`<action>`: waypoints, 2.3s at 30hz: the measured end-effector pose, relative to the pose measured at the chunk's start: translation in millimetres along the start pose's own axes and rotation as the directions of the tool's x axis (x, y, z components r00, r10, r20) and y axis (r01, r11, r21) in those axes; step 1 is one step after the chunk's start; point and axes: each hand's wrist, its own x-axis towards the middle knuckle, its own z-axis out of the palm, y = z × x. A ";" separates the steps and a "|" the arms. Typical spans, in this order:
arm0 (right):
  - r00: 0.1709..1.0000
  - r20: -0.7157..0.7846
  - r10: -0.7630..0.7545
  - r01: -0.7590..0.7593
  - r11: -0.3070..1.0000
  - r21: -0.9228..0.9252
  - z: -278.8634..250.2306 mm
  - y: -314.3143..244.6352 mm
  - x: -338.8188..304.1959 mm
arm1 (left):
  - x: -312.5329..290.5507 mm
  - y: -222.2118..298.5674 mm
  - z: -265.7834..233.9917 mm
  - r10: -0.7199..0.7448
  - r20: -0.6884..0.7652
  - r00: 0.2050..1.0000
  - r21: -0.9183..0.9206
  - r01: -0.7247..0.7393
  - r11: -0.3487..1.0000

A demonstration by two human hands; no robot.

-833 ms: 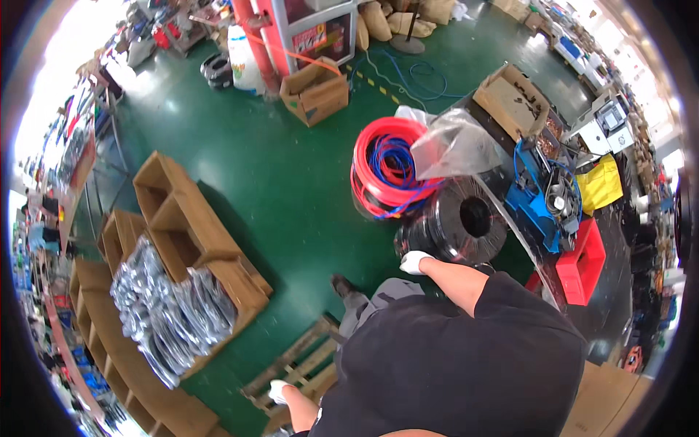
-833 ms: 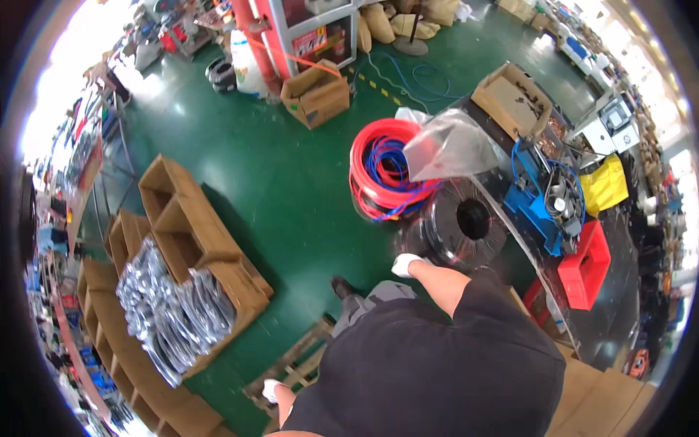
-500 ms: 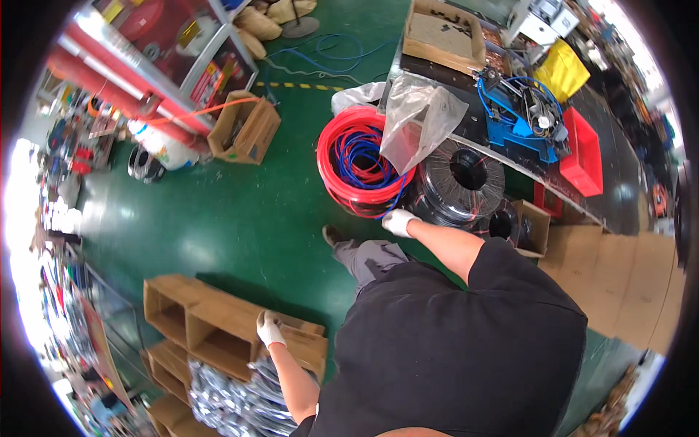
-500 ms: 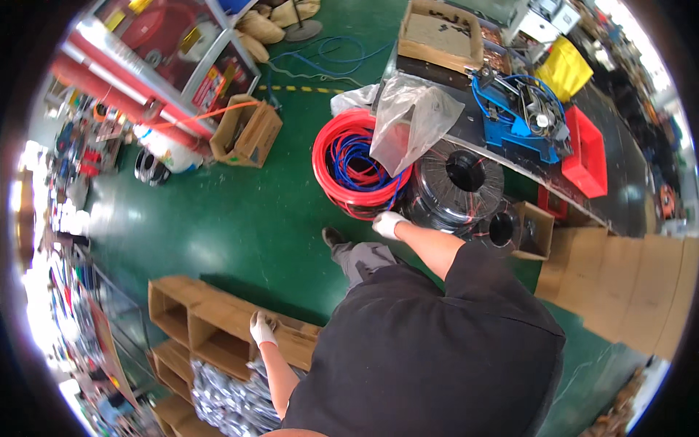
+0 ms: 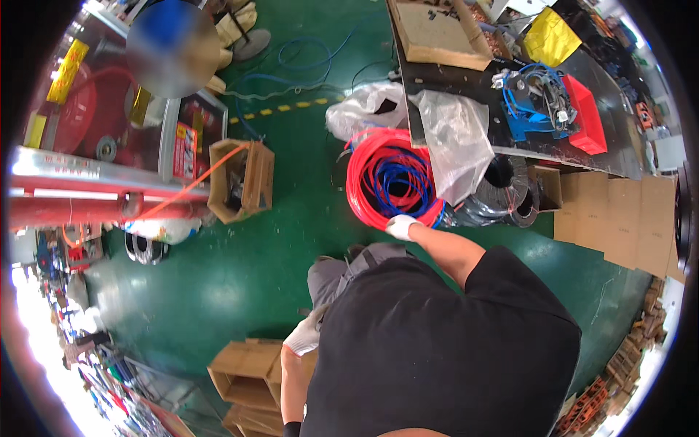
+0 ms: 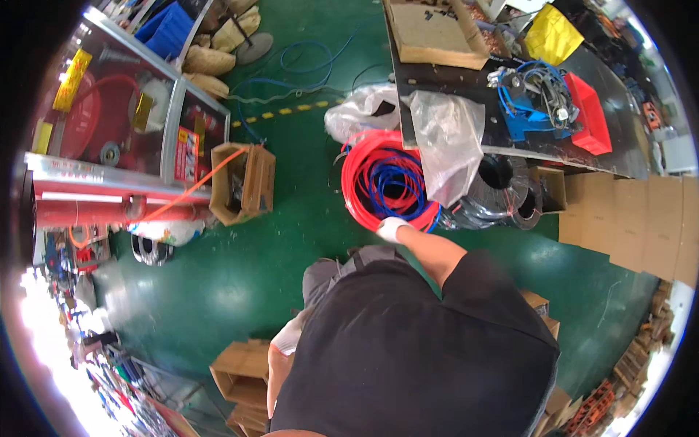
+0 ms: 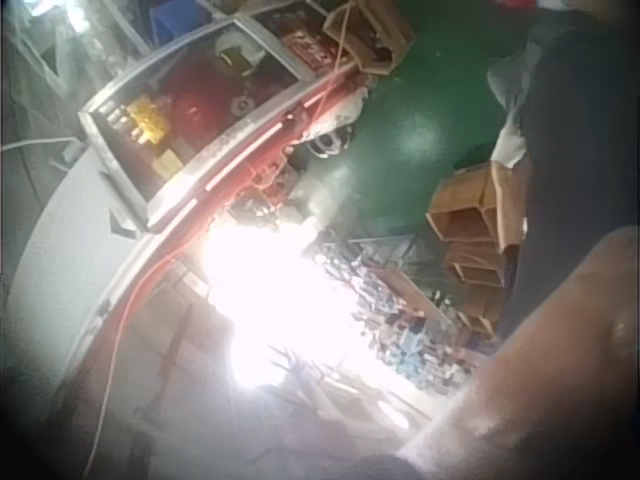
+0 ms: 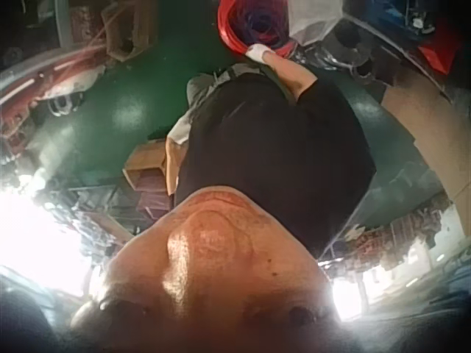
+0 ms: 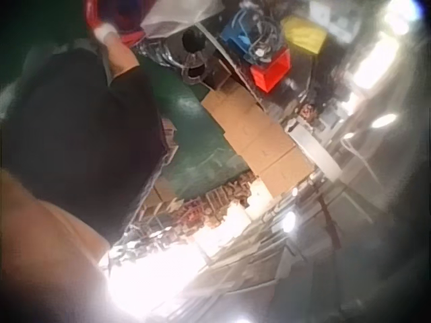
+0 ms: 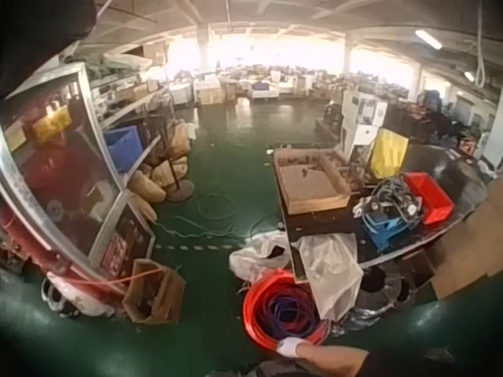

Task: The person seals cable connectors by applying heat-shrink tubing over them, then shrinking the tubing with a heat gun.

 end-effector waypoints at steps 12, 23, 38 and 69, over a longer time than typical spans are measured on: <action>0.978 -0.206 -0.031 -0.017 0.974 -0.228 -63.0 -165.8 131.7 | 126.9 177.4 -294.2 0.153 0.107 0.982 0.690 -0.184 0.700; 0.895 -0.172 0.412 -0.174 0.677 0.715 -87.6 -175.6 202.6 | 264.6 328.1 -460.6 -0.095 0.529 0.844 0.621 -0.308 0.721; 0.796 -0.470 0.381 -0.166 0.884 0.436 -457.0 -118.4 409.6 | 580.8 627.1 -506.6 -0.031 0.531 0.847 0.831 -0.513 0.216; 0.430 0.352 0.832 0.570 -0.552 0.609 -761.1 -327.5 595.7 | 1363.1 1192.9 -120.0 -0.156 0.983 0.093 -0.003 -0.852 -0.523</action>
